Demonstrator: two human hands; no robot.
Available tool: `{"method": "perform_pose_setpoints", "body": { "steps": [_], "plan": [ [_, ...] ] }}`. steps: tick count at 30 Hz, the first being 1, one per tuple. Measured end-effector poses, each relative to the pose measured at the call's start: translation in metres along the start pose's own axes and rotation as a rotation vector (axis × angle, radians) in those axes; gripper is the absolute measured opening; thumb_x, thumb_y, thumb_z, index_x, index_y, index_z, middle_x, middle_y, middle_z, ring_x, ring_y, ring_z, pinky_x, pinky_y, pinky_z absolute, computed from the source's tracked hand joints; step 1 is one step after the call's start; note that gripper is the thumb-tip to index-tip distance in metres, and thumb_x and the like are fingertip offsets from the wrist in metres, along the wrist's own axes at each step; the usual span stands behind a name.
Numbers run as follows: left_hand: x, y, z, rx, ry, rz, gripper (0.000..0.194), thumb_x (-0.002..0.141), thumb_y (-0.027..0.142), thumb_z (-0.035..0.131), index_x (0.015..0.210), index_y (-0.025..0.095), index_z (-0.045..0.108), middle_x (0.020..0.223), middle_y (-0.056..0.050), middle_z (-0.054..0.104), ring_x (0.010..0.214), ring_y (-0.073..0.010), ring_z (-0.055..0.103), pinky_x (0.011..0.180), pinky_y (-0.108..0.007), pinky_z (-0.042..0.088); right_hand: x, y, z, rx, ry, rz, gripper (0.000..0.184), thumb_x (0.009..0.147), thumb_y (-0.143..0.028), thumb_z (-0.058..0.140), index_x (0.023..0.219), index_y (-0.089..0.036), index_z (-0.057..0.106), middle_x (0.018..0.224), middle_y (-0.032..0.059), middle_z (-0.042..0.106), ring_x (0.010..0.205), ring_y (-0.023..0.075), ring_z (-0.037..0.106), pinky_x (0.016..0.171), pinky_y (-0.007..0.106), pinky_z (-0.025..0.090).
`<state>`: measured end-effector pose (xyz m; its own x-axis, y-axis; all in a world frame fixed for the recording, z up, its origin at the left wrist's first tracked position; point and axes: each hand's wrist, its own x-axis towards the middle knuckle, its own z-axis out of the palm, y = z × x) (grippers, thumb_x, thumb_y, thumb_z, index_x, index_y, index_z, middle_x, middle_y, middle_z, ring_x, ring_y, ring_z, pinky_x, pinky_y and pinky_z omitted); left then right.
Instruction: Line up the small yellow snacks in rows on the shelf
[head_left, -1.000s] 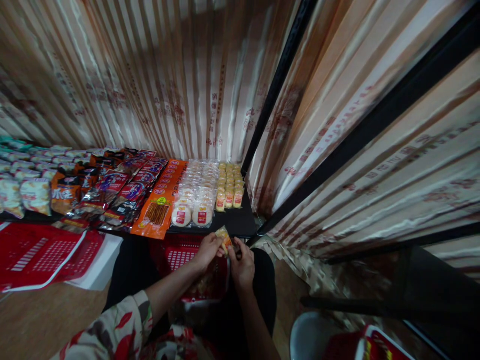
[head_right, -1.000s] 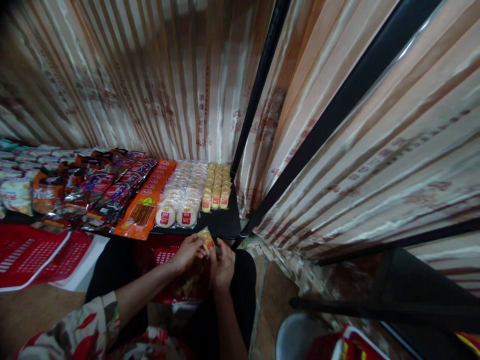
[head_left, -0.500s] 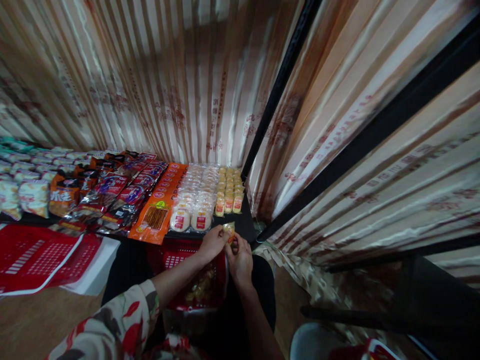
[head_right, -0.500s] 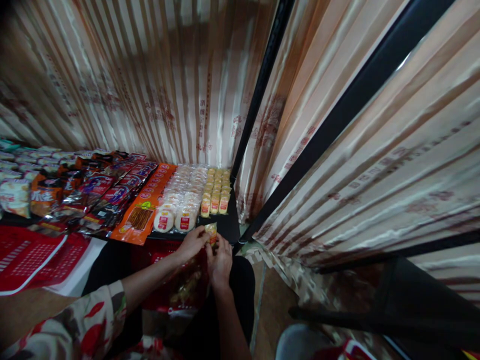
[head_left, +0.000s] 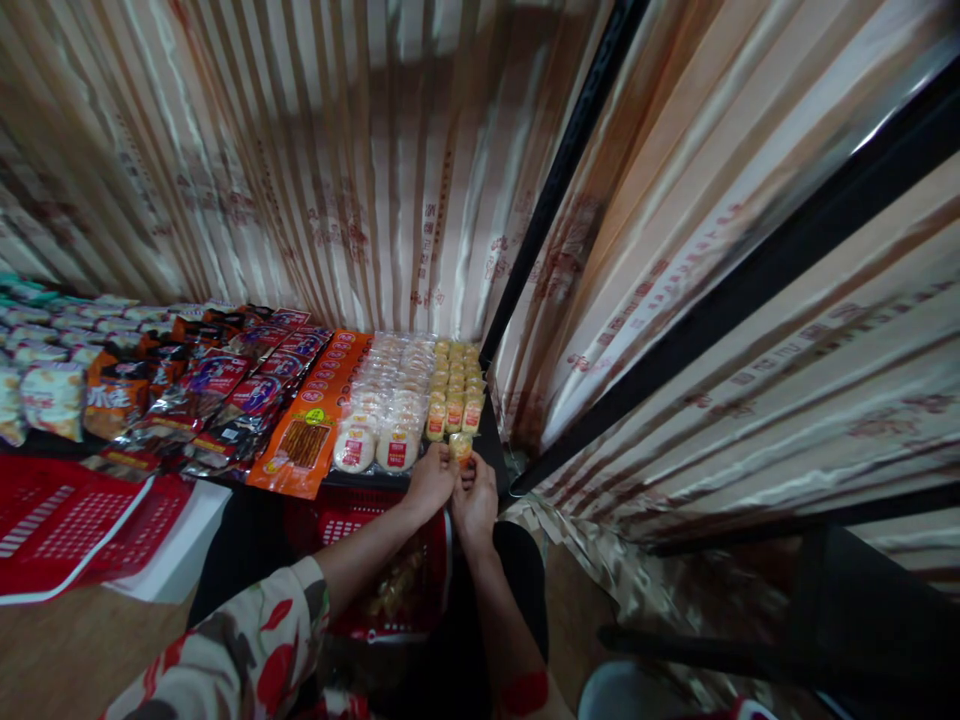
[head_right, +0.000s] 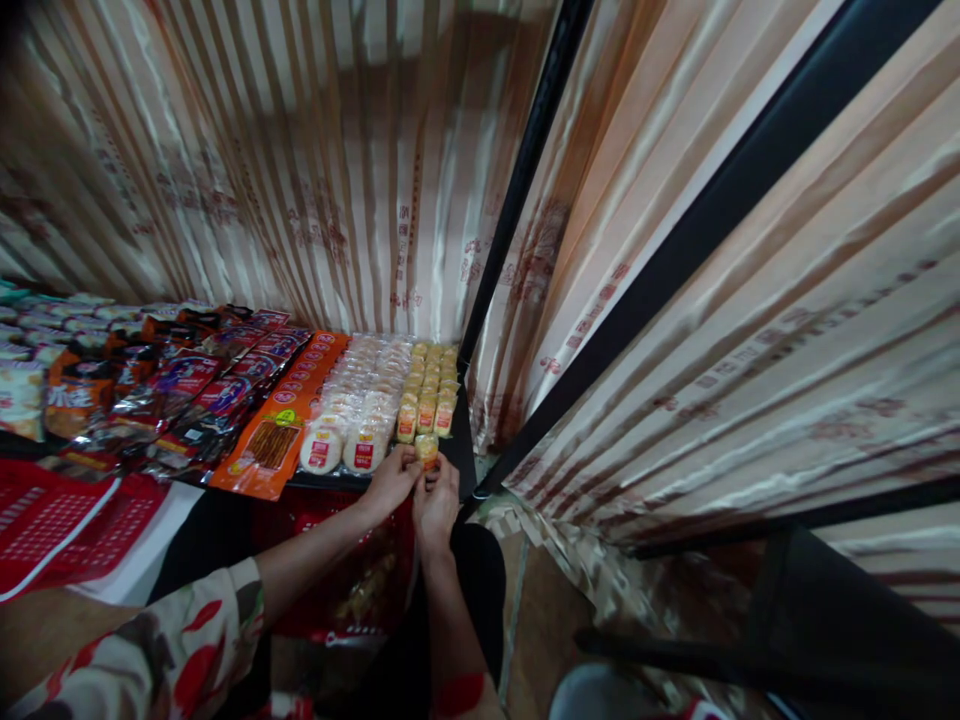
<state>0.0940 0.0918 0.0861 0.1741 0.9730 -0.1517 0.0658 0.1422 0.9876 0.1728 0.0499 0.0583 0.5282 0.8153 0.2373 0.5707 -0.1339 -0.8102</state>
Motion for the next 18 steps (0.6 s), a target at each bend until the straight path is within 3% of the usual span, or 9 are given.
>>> {"method": "perform_pose_setpoints", "body": {
  "steps": [7, 11, 15, 18],
  "plan": [
    [0.006, 0.013, 0.003, 0.112, 0.017, 0.048, 0.022, 0.070, 0.002, 0.052, 0.084, 0.016, 0.062, 0.086, -0.006, 0.063, 0.076, -0.0163, 0.058, 0.077, -0.026, 0.044, 0.016, 0.002, 0.013, 0.081, 0.033, 0.013, 0.040, 0.080, -0.032, 0.046, 0.114, -0.012, 0.051, 0.099, 0.0117, 0.051, 0.065, 0.0134, 0.056, 0.064, 0.031, 0.052],
    [0.015, 0.004, 0.006, 0.201, 0.098, 0.071, 0.026, 0.073, 0.010, 0.055, 0.098, 0.014, 0.062, 0.093, -0.010, 0.061, 0.088, -0.0202, 0.057, 0.086, -0.031, 0.043, 0.025, 0.007, 0.022, 0.123, 0.038, 0.007, 0.041, 0.080, -0.033, 0.045, 0.114, -0.010, 0.051, 0.100, 0.0131, 0.051, 0.066, 0.0137, 0.056, 0.064, 0.031, 0.052],
    [0.023, -0.006, 0.010, 0.338, 0.066, 0.114, 0.030, 0.082, 0.018, 0.046, 0.108, 0.011, 0.059, 0.108, -0.013, 0.060, 0.103, -0.0218, 0.054, 0.095, -0.033, 0.038, 0.034, 0.008, 0.027, 0.133, 0.048, 0.023, 0.042, 0.080, -0.034, 0.045, 0.113, -0.010, 0.051, 0.101, 0.0132, 0.051, 0.066, 0.0136, 0.056, 0.063, 0.030, 0.051],
    [0.026, -0.007, 0.011, 0.408, 0.035, 0.119, 0.031, 0.086, 0.021, 0.040, 0.109, 0.009, 0.058, 0.110, -0.015, 0.060, 0.104, -0.0207, 0.055, 0.095, -0.032, 0.039, 0.039, 0.008, 0.029, 0.121, 0.051, 0.031, 0.041, 0.080, -0.034, 0.044, 0.112, -0.010, 0.052, 0.101, 0.0127, 0.052, 0.067, 0.0134, 0.056, 0.063, 0.028, 0.050]
  ]
}}
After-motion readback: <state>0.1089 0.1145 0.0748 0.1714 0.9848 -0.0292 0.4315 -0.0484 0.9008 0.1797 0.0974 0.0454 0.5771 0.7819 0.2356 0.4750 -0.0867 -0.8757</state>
